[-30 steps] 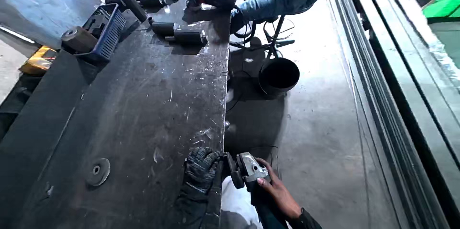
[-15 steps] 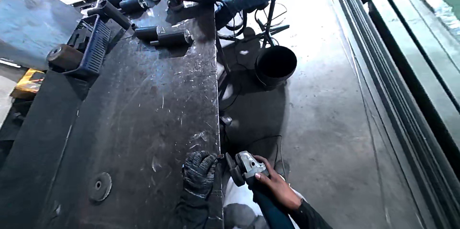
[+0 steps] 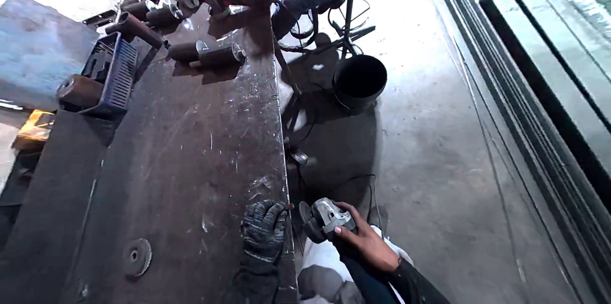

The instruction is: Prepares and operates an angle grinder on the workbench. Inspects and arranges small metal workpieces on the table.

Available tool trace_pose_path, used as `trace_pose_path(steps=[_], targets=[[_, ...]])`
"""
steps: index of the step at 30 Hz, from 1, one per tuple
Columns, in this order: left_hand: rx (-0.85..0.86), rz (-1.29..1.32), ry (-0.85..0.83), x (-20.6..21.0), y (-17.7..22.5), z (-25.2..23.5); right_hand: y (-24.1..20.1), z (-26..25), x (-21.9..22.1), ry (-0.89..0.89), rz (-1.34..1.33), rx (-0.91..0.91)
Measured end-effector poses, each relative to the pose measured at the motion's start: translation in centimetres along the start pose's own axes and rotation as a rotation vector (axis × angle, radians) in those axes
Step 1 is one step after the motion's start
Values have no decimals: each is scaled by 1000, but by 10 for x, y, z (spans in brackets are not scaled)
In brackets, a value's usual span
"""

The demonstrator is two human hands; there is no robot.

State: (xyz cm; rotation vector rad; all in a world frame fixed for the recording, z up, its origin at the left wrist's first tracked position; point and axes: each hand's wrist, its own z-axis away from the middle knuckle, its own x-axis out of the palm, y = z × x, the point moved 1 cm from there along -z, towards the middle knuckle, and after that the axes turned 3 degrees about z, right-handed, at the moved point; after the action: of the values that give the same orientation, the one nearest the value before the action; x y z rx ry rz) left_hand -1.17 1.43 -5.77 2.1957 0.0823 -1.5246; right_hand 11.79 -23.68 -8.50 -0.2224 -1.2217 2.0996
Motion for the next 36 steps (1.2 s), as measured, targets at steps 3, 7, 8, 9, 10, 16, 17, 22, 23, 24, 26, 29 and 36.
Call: trace_pose_path(steps=[3,7,8,9,10,16,17,22,23,24,26,29,36], targets=[[-52,-22,-72,-8,12,-7,-9,9,-12,22,28,-8],[-356,28,-395,-72,103,-59,-25,23,-30,60,23,-48],[-461,41,-451,-92,130,-75,-30,28,-34,69,27,-68],[-528,60,-423,-102,146,-81,-35,34,-37,81,33,-79],[-547,92,-368,-108,149,-79,-40,40,-39,99,50,-90],[-208,712,333,-94,84,-8,-70,70,-49,158,166,-136],[-243,814,346,-108,93,-5,-75,72,-49,156,181,-151],[-74,750,448,-157,118,4,-108,60,-35,131,309,-254],[-55,731,474,-163,119,6,-117,54,-29,110,357,-270],[-57,725,488,-172,122,6,-127,48,-22,84,399,-287],[-68,719,528,-188,123,6,-146,32,-4,32,466,-335],[-96,694,639,-208,117,8,-171,5,33,-38,586,-360],[-215,617,842,-236,97,41,-212,-61,138,-128,1102,-273]])
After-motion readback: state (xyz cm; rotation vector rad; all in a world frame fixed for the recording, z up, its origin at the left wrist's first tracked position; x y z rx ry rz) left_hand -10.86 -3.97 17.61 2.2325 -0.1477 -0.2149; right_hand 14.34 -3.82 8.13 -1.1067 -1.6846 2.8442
